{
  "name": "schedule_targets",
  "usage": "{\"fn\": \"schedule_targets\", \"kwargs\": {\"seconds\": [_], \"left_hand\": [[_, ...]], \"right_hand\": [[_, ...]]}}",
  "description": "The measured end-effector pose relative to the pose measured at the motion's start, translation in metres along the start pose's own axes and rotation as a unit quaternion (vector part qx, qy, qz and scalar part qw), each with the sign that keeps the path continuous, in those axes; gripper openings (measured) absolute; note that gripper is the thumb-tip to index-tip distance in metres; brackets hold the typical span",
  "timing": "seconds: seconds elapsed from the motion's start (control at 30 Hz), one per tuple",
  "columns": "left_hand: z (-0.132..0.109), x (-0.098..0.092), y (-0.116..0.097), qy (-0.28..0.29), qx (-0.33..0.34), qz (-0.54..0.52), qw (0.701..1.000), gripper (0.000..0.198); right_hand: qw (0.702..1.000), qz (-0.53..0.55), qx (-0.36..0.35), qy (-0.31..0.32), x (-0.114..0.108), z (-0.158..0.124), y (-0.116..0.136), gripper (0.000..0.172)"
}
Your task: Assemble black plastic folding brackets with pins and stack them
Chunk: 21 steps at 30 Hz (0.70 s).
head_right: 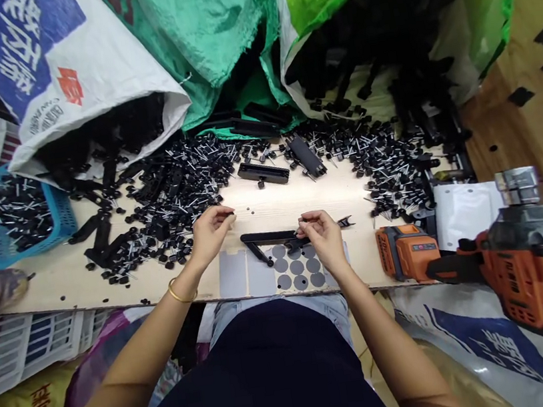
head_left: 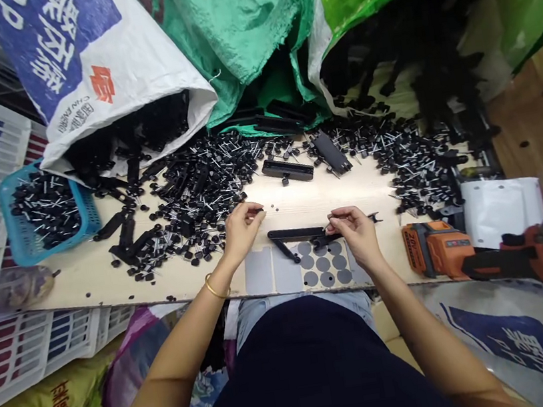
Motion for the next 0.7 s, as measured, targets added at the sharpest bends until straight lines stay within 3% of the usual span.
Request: {"fn": "schedule_targets", "kwargs": {"seconds": [0.13, 0.3, 0.43, 0.53, 0.6, 0.7], "left_hand": [[-0.03, 0.015, 0.012, -0.028, -0.119, -0.188, 0.975, 0.025], [-0.04, 0.022, 0.025, -0.067, -0.15, -0.219, 0.962, 0.024], [-0.04, 0.011, 0.022, -0.093, -0.114, -0.162, 0.976, 0.018], [-0.04, 0.002, 0.008, -0.098, -0.06, -0.069, 0.991, 0.013], [-0.041, -0.001, -0.006, -0.077, -0.01, -0.01, 0.997, 0.01], [-0.042, 0.007, -0.026, 0.002, 0.083, 0.061, 0.995, 0.004]], "right_hand": [[0.983, -0.149, -0.095, -0.04, 0.002, -0.005, 0.002, 0.021], [0.881, -0.366, -0.298, -0.008, 0.024, -0.028, 0.019, 0.01], [0.836, -0.407, -0.366, -0.03, 0.027, -0.036, 0.016, 0.01], [0.803, -0.428, -0.414, -0.028, 0.029, -0.041, 0.01, 0.015], [0.788, -0.44, -0.432, -0.011, 0.029, -0.045, 0.005, 0.022], [0.778, -0.462, -0.425, 0.013, 0.025, -0.048, -0.001, 0.035]]}}
Point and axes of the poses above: each hand's wrist, its own z-axis towards the middle knuckle, its own x-axis out of the palm, y = z × x, the point moved 8 cm from there along z, towards the middle knuckle, and after that the axes turned 8 degrees about x, right-handed, at the moved point
